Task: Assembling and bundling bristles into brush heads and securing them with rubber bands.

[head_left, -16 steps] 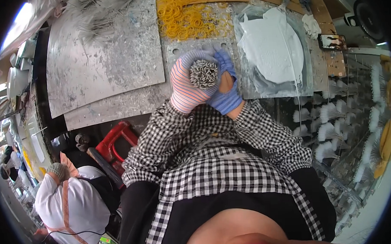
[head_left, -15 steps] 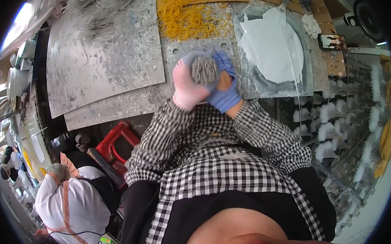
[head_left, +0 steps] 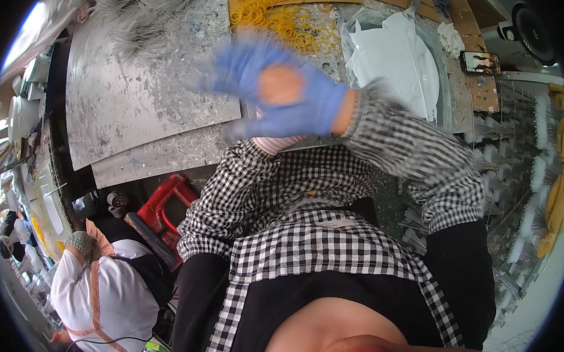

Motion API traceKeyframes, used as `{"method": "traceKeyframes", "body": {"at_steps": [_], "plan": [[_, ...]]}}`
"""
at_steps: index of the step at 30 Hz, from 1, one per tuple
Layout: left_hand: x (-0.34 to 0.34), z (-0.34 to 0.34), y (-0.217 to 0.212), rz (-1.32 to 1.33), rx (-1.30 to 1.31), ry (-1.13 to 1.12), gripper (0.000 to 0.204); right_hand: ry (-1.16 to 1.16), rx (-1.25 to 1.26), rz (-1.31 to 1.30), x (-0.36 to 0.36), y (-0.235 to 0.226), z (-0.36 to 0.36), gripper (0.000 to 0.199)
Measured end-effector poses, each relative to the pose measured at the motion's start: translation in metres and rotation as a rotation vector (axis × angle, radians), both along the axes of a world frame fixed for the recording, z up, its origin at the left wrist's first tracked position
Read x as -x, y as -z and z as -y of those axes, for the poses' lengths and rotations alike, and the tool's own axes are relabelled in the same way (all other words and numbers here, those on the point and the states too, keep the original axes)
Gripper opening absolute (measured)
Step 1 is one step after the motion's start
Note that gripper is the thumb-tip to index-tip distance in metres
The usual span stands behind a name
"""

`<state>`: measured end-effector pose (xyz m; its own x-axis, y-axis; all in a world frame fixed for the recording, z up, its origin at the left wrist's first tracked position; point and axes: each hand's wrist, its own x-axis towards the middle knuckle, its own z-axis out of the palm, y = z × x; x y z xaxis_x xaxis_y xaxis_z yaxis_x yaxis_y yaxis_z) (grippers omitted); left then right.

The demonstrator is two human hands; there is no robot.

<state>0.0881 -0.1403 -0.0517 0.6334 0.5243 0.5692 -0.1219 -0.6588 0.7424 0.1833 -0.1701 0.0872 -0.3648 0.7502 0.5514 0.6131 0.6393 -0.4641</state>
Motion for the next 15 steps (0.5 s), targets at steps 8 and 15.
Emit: {"method": "traceKeyframes", "body": {"at_steps": [8,15], "plan": [[0.003,0.001,-0.008,-0.024,0.009,-0.087,0.034,-0.174,0.351,0.2,0.009,0.02,-0.033,0.072],[0.011,0.005,-0.032,-0.026,0.003,-0.18,0.032,-0.208,0.252,-0.119,-0.002,0.008,-0.021,0.039]]}}
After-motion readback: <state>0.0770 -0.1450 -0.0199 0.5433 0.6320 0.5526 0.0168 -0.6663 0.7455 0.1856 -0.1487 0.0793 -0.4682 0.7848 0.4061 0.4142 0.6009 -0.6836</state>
